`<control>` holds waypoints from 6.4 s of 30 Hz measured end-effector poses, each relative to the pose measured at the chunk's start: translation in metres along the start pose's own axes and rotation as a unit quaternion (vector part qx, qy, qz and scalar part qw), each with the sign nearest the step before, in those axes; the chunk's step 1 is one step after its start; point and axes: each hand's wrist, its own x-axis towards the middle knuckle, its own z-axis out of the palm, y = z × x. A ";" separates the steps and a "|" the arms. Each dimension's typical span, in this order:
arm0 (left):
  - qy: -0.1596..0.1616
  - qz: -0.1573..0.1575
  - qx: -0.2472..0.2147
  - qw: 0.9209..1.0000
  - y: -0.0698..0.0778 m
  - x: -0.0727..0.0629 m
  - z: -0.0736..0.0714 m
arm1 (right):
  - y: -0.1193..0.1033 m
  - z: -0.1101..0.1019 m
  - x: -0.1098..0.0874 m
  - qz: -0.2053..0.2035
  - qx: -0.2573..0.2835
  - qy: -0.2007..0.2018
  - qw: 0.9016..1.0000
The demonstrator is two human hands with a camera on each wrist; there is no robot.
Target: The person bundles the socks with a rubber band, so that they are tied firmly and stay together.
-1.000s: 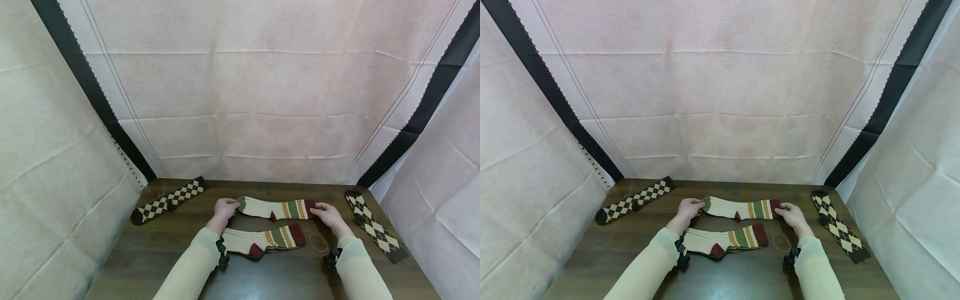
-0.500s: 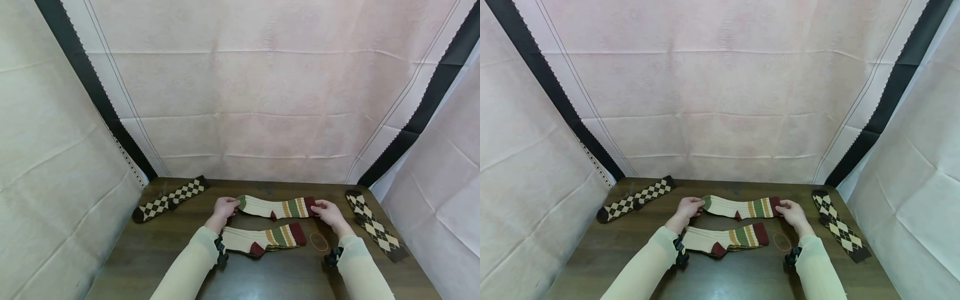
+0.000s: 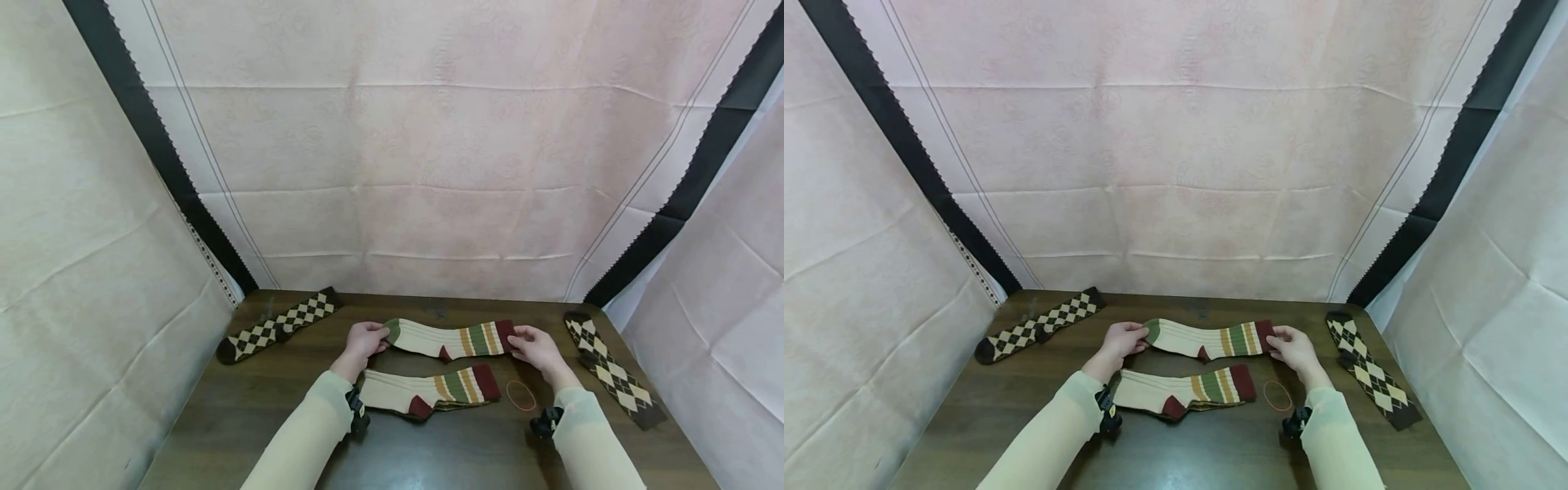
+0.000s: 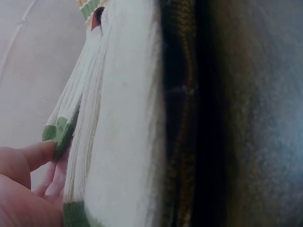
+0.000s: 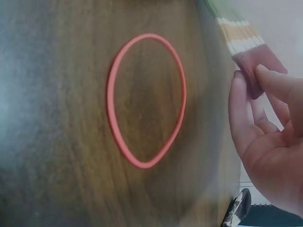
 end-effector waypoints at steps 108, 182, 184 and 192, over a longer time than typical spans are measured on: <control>-0.108 -0.042 -0.091 0.989 -0.024 -0.096 -0.095 | -0.023 0.028 -0.067 0.005 0.057 -0.185 0.981; -0.092 -0.010 0.048 0.995 -0.031 -0.086 -0.095 | -0.021 0.048 -0.066 0.022 -0.133 -0.098 0.986; -0.086 -0.010 0.046 0.995 -0.030 -0.086 -0.095 | -0.021 0.049 -0.065 0.022 -0.133 -0.096 0.986; -0.079 -0.013 0.036 0.996 -0.032 -0.085 -0.099 | -0.024 0.050 -0.062 0.023 -0.131 -0.103 0.986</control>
